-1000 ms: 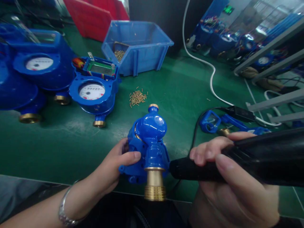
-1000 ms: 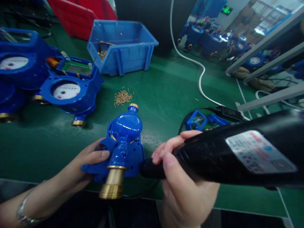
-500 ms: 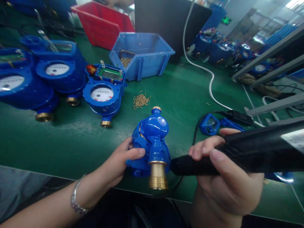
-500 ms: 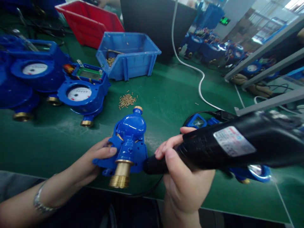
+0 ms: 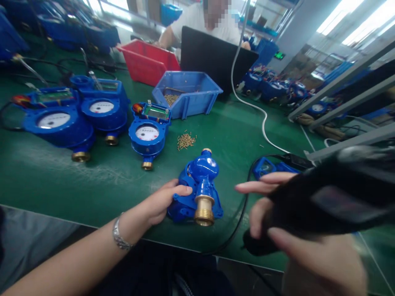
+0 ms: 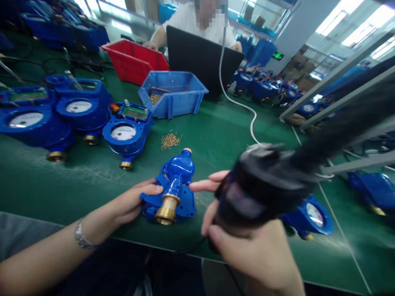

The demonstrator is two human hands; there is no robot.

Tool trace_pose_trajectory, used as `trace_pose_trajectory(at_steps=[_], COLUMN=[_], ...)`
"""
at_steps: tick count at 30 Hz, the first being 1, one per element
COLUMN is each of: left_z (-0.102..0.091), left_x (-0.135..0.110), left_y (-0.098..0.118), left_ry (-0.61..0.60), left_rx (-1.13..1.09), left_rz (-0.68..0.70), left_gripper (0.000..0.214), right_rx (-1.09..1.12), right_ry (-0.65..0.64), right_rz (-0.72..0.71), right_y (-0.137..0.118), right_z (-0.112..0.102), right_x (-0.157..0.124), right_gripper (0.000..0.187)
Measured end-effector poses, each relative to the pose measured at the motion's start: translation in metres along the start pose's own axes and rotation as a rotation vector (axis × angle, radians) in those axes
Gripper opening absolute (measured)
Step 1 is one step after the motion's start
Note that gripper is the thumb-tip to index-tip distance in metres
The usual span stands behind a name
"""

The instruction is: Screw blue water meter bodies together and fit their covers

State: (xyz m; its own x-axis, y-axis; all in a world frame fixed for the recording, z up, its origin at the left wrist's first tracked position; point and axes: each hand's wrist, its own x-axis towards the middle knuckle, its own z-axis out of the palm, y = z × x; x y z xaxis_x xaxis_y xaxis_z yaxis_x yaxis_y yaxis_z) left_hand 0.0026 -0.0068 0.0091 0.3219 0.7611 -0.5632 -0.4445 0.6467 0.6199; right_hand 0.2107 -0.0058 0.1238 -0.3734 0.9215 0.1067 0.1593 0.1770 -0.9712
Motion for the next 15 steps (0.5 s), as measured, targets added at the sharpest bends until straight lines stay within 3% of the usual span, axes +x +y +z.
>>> trace_pose_trajectory(at_steps=[2,4,7,11,15], left_z=[0.002,0.004,0.006,0.008,0.008], left_x=[0.004,0.009,0.015,0.019,0.018], left_y=[-0.002,-0.005,-0.008,-0.008,-0.003], left_ry=[-0.012,-0.001,-0.013,-0.051,-0.096], left_rx=[-0.006,-0.003,0.003,0.02,0.11], left_rz=[0.003,0.007,0.007,-0.003,-0.008], left_gripper=[0.043,0.04,0.041,0.045,0.048], right_rx=[-0.103,-0.192,-0.217,-0.183,-0.251], right_ry=[-0.245,-0.332,-0.33,-0.357,-0.4], right_rz=[0.03,0.018,-0.019,-0.08,0.019], right_y=[0.013,0.023,0.03,0.033,0.037], right_z=[0.013,0.025,0.027,0.003,-0.016], right_x=[-0.005,-0.008,-0.01,-0.011,-0.013], right_gripper=[0.062,0.063,0.058,0.053,0.04])
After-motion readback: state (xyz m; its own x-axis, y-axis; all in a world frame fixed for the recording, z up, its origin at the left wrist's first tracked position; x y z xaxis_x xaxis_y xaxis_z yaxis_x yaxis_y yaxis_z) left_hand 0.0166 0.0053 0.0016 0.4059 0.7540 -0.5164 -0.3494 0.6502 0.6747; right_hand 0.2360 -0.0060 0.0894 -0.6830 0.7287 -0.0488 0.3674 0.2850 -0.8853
